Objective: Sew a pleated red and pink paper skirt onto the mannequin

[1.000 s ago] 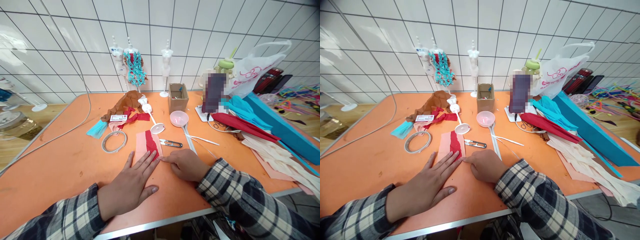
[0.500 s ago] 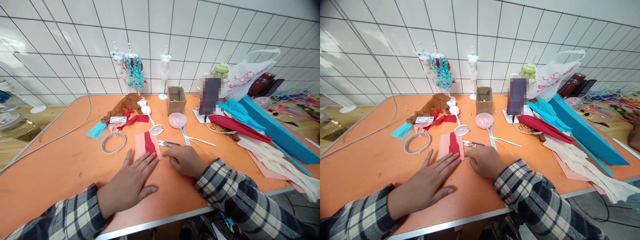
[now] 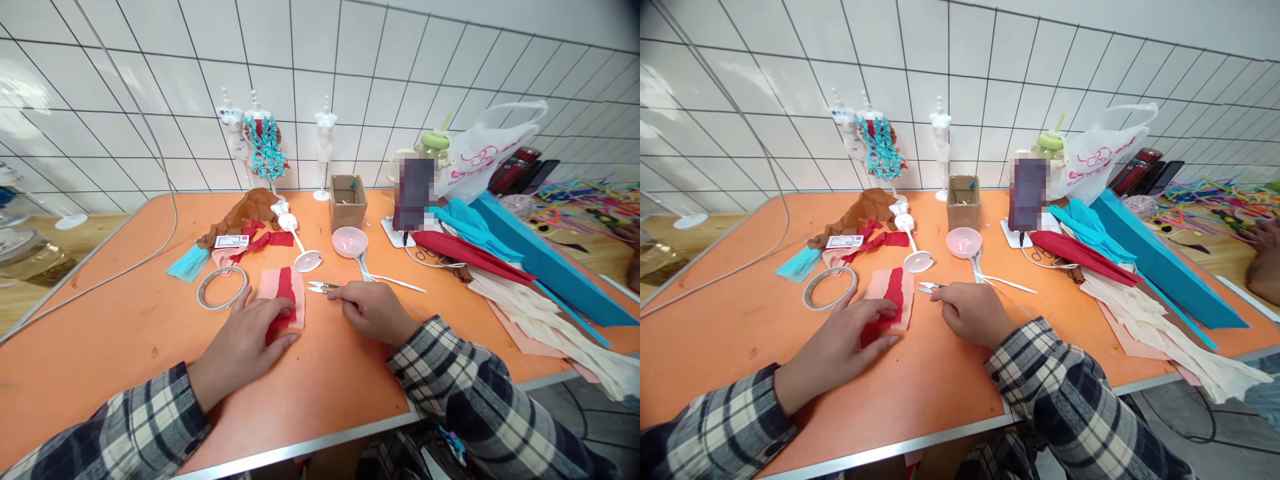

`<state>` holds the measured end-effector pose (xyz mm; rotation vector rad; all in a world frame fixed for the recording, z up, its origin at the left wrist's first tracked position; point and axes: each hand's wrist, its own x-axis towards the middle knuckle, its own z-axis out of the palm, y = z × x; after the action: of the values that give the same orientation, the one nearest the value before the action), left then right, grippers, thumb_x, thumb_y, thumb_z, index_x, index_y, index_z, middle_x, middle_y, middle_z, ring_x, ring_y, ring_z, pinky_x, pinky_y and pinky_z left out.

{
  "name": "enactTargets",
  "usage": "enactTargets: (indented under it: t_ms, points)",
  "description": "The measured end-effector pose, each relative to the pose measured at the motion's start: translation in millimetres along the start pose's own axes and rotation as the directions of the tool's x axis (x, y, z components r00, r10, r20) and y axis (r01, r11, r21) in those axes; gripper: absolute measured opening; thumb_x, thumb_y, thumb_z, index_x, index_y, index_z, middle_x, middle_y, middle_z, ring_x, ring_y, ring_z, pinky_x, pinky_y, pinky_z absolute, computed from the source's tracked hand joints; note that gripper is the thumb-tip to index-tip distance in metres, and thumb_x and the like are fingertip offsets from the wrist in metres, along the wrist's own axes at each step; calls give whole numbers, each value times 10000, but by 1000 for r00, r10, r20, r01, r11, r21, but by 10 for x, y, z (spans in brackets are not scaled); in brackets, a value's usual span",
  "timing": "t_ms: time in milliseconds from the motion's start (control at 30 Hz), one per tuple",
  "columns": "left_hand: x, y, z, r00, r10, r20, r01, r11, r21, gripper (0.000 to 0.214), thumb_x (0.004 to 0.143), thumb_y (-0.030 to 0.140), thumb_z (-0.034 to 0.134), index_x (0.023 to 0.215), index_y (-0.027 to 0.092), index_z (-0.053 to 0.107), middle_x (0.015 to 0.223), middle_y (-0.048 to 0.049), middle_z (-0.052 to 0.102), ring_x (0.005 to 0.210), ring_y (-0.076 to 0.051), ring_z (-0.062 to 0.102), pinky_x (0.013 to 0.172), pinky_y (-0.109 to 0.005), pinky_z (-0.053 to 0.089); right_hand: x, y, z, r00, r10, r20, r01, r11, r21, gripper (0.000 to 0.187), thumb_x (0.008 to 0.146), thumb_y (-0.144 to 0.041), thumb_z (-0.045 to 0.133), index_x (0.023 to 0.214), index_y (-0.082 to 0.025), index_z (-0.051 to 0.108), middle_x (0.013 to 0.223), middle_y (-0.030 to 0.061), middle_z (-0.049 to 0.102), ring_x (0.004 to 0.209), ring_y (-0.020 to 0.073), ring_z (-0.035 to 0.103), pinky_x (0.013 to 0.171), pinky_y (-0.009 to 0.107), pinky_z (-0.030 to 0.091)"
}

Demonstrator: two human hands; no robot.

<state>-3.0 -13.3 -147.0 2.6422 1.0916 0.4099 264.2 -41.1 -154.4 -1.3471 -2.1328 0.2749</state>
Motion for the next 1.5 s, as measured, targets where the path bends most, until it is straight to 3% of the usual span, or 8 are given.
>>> enactTargets:
  t_ms: [267, 500, 700, 933, 1033, 1167, 1333, 1500]
  points:
    - [-11, -16, -3, 999, 19, -37, -21, 999, -45, 554, 935, 500, 544, 1386, 199, 436, 1271, -116, 650, 1173, -302, 593, 1157, -613, 246, -197, 537, -727, 859, 416, -300, -458, 885, -87, 282, 892, -315, 502, 989, -212, 746, 899, 53, 740, 687, 181, 620, 615, 294, 432]
    - [5, 2, -46, 997, 57, -61, -64, 989, -131, 295, 963, 404, 516, 1188, 231, 599, 1093, -64, 693, 1042, -253, 617, 1120, -565, 306, -555, 950, -827, 767, 638, -70, -621, 709, -334, 470, 940, -532, 378, 848, -196, 693, 944, 110, 725, 889, 268, 643, 711, 341, 412]
    - [-4, -25, -38, 992, 81, -100, -97, 982, -161, 237, 960, 353, 506, 1127, 251, 639, 1083, -52, 702, 1042, -252, 622, 1128, -559, 291, -743, 989, -860, 621, 784, 6, -776, 615, -138, 556, 887, -647, 371, 782, -212, 702, 961, 85, 748, 936, 281, 653, 731, 333, 443]
    - [-4, -55, -14, 988, 98, -121, -118, 978, -170, 212, 964, 330, 514, 1115, 259, 644, 1080, -40, 700, 1032, -239, 622, 1116, -543, 300, -944, 1036, -849, 683, 717, 138, -724, 690, -3, 375, 783, -565, 546, 772, -208, 659, 794, 30, 699, 761, 215, 621, 665, 306, 440]
    - [0, -54, -15, 986, 110, -126, -131, 977, -171, 207, 968, 323, 508, 1105, 256, 649, 1065, -40, 699, 1020, -232, 620, 1114, -540, 298, -968, 1036, -835, 731, 681, 32, -682, 731, 34, 374, 829, -568, 502, 790, -215, 620, 804, 38, 680, 757, 208, 602, 675, 313, 448]
    - [8, -50, -22, 981, 128, -145, -153, 972, -177, 201, 967, 314, 515, 1103, 251, 650, 1054, -38, 701, 1013, -228, 617, 1077, -500, 342, -959, 1062, -801, 679, 692, -245, -715, 699, -9, 405, 865, -525, 469, 1064, -209, 626, 986, 82, 697, 787, 221, 614, 712, 349, 468]
    - [19, -46, -16, 980, 132, -147, -158, 970, -182, 200, 965, 305, 523, 1112, 254, 649, 1061, -33, 699, 1016, -226, 612, 1043, -472, 369, -899, 1023, -708, 787, 608, -103, -617, 776, -132, 399, 877, -540, 491, 921, -211, 713, 1068, 106, 700, 1005, 276, 622, 900, 409, 470]
    - [11, -15, -6, 980, 128, -154, -154, 973, -171, 205, 967, 302, 514, 1113, 259, 652, 1061, -31, 697, 1022, -224, 613, 1098, -504, 324, -620, 716, -698, 784, 523, -334, -608, 756, -243, 444, 862, -455, 536, 1202, -189, 637, 1187, 128, 664, 974, 264, 622, 804, 366, 471]
